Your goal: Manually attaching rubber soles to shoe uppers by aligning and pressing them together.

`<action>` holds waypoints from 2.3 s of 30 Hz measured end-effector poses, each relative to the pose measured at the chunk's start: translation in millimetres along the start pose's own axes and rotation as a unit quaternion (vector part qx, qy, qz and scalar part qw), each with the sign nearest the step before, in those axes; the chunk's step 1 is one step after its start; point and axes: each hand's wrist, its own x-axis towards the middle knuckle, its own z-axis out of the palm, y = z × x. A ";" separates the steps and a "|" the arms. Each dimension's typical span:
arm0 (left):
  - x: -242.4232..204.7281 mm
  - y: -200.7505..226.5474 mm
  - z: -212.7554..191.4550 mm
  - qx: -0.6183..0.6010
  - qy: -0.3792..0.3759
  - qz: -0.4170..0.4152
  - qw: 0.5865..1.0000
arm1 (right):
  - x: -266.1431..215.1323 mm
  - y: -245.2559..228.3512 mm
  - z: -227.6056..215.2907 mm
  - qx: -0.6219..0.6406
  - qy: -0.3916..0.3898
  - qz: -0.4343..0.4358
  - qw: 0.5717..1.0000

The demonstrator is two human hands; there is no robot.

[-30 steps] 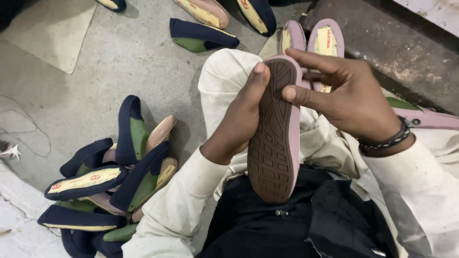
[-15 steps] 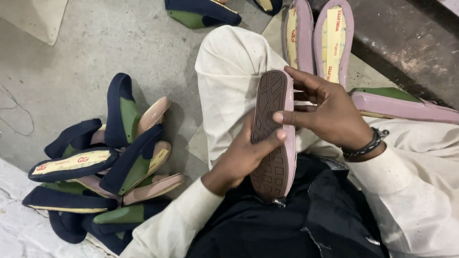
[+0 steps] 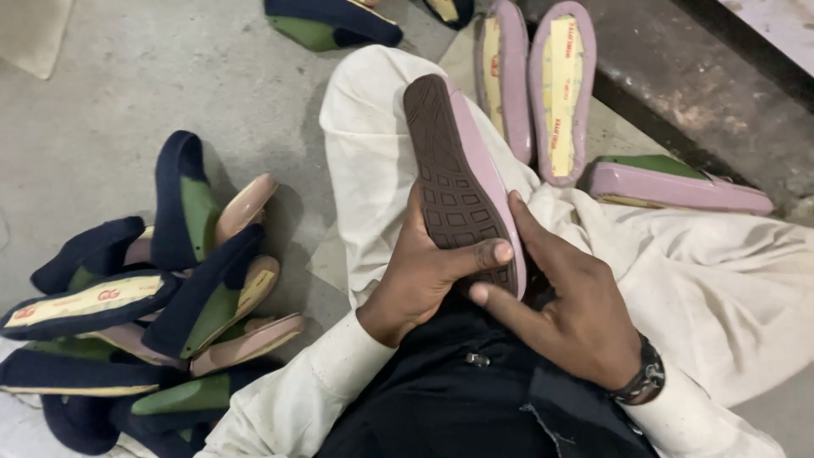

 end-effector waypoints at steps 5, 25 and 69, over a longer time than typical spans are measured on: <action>-5.3 -7.6 9.1 0.048 0.059 0.027 0.997 | -8.5 11.0 4.5 0.056 0.030 0.025 0.998; 17.4 -14.6 -32.5 0.192 -0.013 0.085 0.978 | 155.7 53.3 27.2 0.283 0.074 0.066 0.954; 59.1 32.0 7.8 0.563 -0.080 0.350 0.745 | 35.7 73.6 10.2 0.187 0.240 -0.069 0.950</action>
